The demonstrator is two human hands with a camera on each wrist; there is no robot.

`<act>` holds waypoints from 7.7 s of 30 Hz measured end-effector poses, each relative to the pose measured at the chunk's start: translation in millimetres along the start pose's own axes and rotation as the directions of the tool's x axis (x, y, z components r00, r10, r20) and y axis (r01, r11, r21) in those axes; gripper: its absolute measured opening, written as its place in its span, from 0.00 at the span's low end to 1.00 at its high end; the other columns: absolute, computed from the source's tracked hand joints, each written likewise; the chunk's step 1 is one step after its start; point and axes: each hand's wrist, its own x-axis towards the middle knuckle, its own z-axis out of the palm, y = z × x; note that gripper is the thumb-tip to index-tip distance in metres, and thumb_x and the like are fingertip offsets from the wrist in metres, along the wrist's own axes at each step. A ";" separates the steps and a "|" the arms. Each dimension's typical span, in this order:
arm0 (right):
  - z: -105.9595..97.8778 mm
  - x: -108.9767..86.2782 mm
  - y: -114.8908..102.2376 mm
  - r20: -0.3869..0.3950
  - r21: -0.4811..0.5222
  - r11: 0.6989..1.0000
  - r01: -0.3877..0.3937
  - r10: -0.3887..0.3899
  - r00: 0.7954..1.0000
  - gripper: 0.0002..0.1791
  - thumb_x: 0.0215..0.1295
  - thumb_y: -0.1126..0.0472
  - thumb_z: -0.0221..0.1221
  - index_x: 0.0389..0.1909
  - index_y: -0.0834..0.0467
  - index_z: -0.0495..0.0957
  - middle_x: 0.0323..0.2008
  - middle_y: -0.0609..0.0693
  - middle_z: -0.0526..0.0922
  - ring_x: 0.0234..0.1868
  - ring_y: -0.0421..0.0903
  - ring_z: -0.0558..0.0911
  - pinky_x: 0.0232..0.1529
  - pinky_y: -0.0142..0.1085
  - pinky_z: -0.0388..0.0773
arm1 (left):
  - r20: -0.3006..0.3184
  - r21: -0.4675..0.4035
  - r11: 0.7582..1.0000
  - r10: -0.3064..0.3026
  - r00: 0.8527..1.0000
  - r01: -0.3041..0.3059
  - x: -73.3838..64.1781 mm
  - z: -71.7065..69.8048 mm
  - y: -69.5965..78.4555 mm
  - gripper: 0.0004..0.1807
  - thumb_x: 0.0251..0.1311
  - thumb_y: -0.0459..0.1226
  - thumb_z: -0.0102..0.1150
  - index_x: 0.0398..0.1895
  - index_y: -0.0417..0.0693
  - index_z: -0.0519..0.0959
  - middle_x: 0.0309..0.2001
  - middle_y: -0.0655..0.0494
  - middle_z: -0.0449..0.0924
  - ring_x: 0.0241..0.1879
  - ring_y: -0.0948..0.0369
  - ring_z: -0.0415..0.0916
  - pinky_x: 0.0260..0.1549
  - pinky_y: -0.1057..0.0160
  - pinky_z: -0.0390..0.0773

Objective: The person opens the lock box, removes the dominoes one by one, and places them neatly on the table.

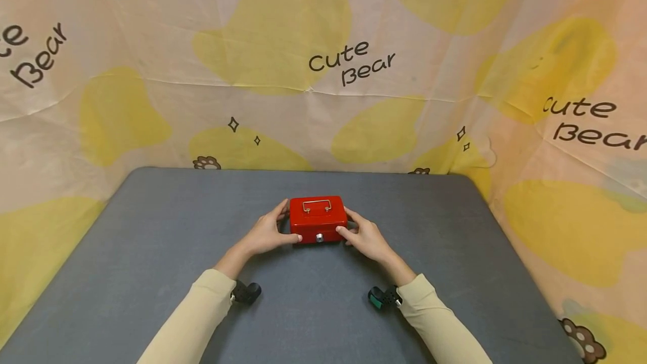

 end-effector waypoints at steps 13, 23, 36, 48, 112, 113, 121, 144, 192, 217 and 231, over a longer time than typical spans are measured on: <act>-1.9 3.4 -0.3 0.043 0.038 0.999 0.004 -0.006 0.999 0.32 0.56 0.49 0.55 0.62 0.50 0.59 0.54 0.51 0.70 0.28 0.46 0.81 0.27 0.37 0.77 | 0.096 -0.134 0.991 -0.010 0.995 0.023 5.2 1.3 -4.7 0.58 0.31 0.52 0.70 0.65 0.45 0.46 0.63 0.52 0.56 0.61 0.56 0.56 0.57 0.57 0.59; -8.2 7.8 -3.0 0.076 0.031 0.999 0.026 -0.028 0.997 0.31 0.56 0.48 0.54 0.60 0.53 0.62 0.53 0.51 0.72 0.29 0.48 0.81 0.29 0.38 0.77 | 0.068 -0.106 0.994 -0.018 0.998 0.025 -2.6 -0.2 -4.1 0.62 0.26 0.54 0.71 0.65 0.46 0.46 0.59 0.50 0.62 0.57 0.54 0.62 0.55 0.53 0.61; -10.9 11.7 -11.7 0.076 0.017 1.000 0.025 -0.026 0.997 0.26 0.58 0.49 0.53 0.56 0.55 0.67 0.48 0.53 0.76 0.33 0.49 0.81 0.30 0.41 0.77 | 0.024 -0.141 0.988 -0.060 0.998 0.063 -9.9 4.8 -2.4 0.61 0.26 0.54 0.71 0.64 0.46 0.45 0.60 0.49 0.59 0.59 0.53 0.60 0.55 0.54 0.61; -9.3 25.7 -4.9 0.089 -0.032 0.999 -0.005 0.008 0.996 0.27 0.55 0.43 0.53 0.53 0.52 0.70 0.37 0.48 0.80 0.28 0.47 0.80 0.29 0.38 0.77 | -0.020 -0.139 0.986 -0.093 0.995 0.090 -14.5 6.6 -1.2 0.64 0.24 0.56 0.71 0.65 0.48 0.43 0.60 0.50 0.61 0.58 0.56 0.60 0.55 0.51 0.61; 1.7 44.6 -27.5 0.009 -0.255 0.965 0.061 -0.061 0.998 0.20 0.57 0.48 0.53 0.45 0.57 0.76 0.36 0.47 0.81 0.34 0.39 0.80 0.35 0.31 0.76 | -0.194 -0.196 0.969 -0.189 0.963 0.151 -32.8 18.1 7.6 0.61 0.32 0.55 0.68 0.64 0.41 0.41 0.58 0.47 0.59 0.55 0.52 0.60 0.50 0.47 0.64; 1.7 44.2 -27.5 0.013 -0.253 0.965 0.061 -0.059 0.998 0.21 0.57 0.48 0.53 0.45 0.57 0.76 0.37 0.47 0.81 0.35 0.39 0.80 0.35 0.32 0.76 | -0.195 -0.196 0.969 -0.191 0.962 0.152 -32.9 18.1 7.8 0.61 0.32 0.55 0.68 0.64 0.41 0.41 0.57 0.48 0.60 0.55 0.53 0.60 0.50 0.47 0.64; 0.9 39.9 -25.7 0.062 -0.272 0.959 0.085 -0.071 0.996 0.24 0.58 0.46 0.52 0.50 0.56 0.73 0.41 0.47 0.80 0.37 0.41 0.80 0.38 0.34 0.76 | -0.197 -0.205 0.968 -0.186 0.963 0.145 -33.7 18.0 8.3 0.59 0.32 0.55 0.68 0.64 0.41 0.43 0.57 0.48 0.61 0.54 0.53 0.62 0.49 0.49 0.67; -29.7 12.8 -15.2 0.064 -0.316 0.943 0.105 -0.089 0.994 0.21 0.59 0.53 0.53 0.52 0.56 0.71 0.42 0.48 0.78 0.37 0.42 0.79 0.36 0.35 0.76 | -0.205 -0.220 0.967 -0.170 0.964 0.124 -32.2 16.7 5.0 0.56 0.32 0.55 0.68 0.62 0.44 0.47 0.54 0.50 0.64 0.52 0.54 0.65 0.48 0.51 0.68; -43.8 -26.6 11.1 0.087 -0.573 0.819 0.013 0.045 0.995 0.10 0.48 0.53 0.62 0.21 0.52 0.72 0.16 0.40 0.70 0.17 0.37 0.67 0.18 0.30 0.63 | -0.219 -0.232 0.967 -0.156 0.963 0.104 -33.1 18.7 4.8 0.53 0.30 0.54 0.69 0.60 0.47 0.50 0.51 0.54 0.65 0.50 0.57 0.65 0.47 0.53 0.68; -37.3 -30.8 0.6 0.095 -0.609 0.793 -0.017 0.094 0.991 0.10 0.46 0.57 0.63 0.22 0.54 0.71 0.18 0.42 0.68 0.19 0.39 0.67 0.20 0.33 0.63 | -0.233 -0.208 0.973 -0.151 0.961 0.103 -32.1 19.1 3.8 0.54 0.29 0.56 0.69 0.59 0.45 0.51 0.51 0.52 0.65 0.51 0.56 0.66 0.47 0.53 0.67; -38.0 -30.5 9.3 0.087 -0.508 0.861 -0.012 0.065 0.994 0.06 0.47 0.61 0.62 0.23 0.54 0.73 0.17 0.42 0.71 0.18 0.37 0.68 0.19 0.30 0.64 | -0.229 -0.207 0.973 -0.147 0.962 0.100 -31.8 18.9 3.7 0.53 0.30 0.55 0.69 0.59 0.45 0.51 0.51 0.52 0.65 0.50 0.56 0.66 0.47 0.53 0.67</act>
